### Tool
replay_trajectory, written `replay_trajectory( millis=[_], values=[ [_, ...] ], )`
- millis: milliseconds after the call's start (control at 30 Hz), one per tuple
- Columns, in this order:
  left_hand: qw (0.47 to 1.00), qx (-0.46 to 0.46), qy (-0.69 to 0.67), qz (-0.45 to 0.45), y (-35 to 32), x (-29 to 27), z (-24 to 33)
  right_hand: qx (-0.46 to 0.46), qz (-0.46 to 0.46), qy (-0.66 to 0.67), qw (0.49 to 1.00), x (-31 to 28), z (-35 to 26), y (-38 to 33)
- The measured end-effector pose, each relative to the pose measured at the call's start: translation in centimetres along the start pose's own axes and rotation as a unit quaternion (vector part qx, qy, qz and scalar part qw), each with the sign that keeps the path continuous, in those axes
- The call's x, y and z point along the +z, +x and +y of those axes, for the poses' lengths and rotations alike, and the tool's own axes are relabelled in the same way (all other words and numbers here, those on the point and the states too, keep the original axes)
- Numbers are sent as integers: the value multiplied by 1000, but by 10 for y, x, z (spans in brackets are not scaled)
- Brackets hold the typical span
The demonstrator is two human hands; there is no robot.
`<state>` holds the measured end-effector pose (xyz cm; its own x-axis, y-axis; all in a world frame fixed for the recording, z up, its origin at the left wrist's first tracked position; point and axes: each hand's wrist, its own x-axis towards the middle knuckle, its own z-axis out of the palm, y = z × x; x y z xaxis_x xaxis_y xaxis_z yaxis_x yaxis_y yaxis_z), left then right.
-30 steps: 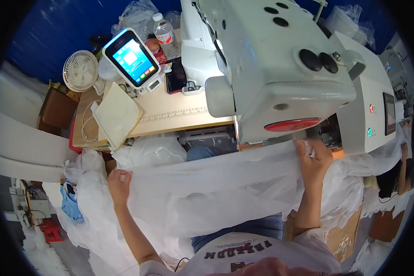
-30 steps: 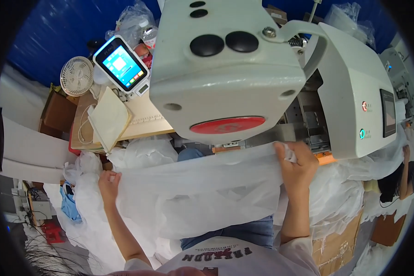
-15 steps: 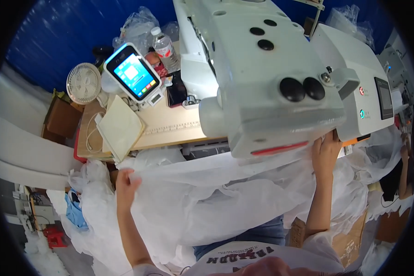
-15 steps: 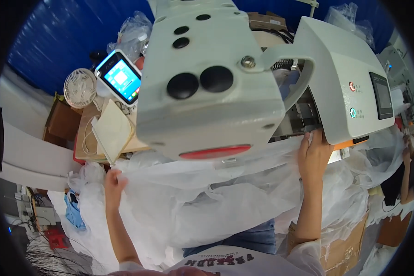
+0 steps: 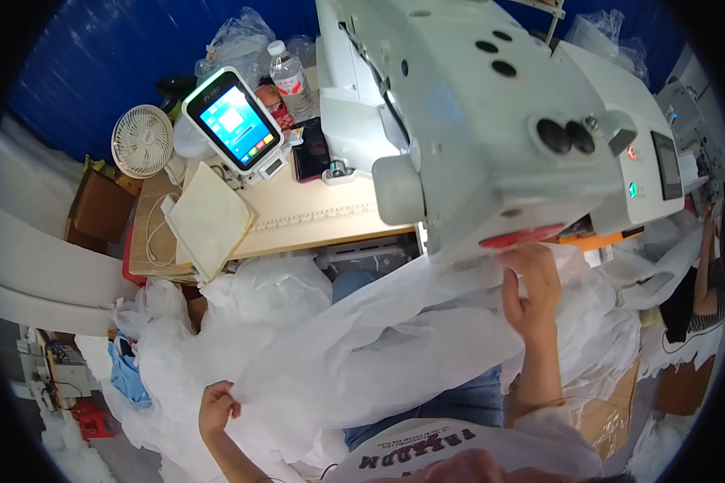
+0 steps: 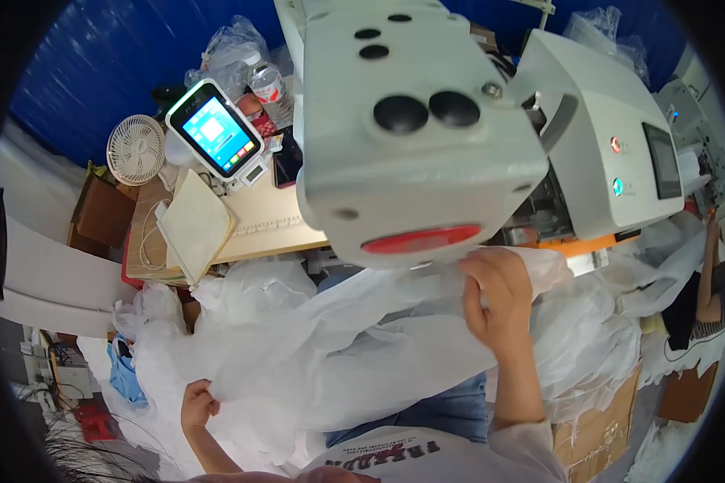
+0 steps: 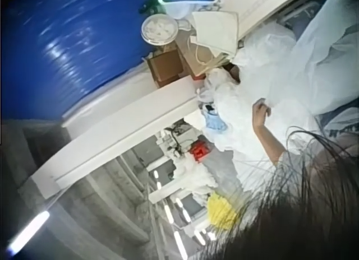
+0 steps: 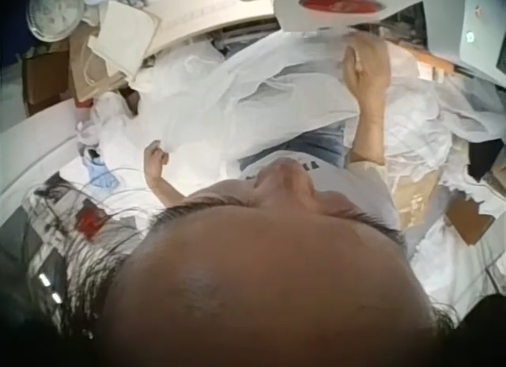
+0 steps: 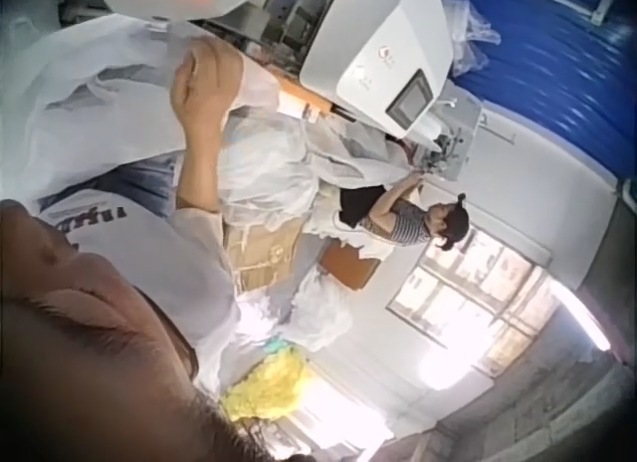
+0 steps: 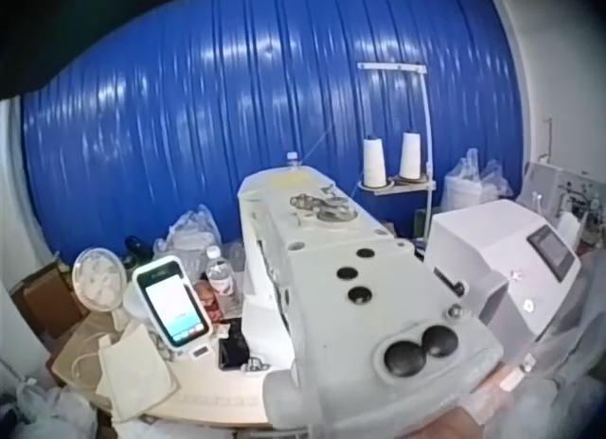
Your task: Feeding and smoothing large sheets of white fabric into an industrial machine on a factory floor.
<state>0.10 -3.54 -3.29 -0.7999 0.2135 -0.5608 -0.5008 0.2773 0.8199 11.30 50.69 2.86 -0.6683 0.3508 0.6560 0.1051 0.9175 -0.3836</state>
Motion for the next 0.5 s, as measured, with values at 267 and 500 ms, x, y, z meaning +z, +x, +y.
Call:
replay_trajectory(
  millis=[267, 500],
  values=[
    [805, 360, 389, 265, -28, 17, 46, 143, -92, 71, 983, 18, -37, 6],
    [873, 156, 331, 322, 45, 3, 80, 183, -134, 76, 971, 23, -50, 17]
  ],
)
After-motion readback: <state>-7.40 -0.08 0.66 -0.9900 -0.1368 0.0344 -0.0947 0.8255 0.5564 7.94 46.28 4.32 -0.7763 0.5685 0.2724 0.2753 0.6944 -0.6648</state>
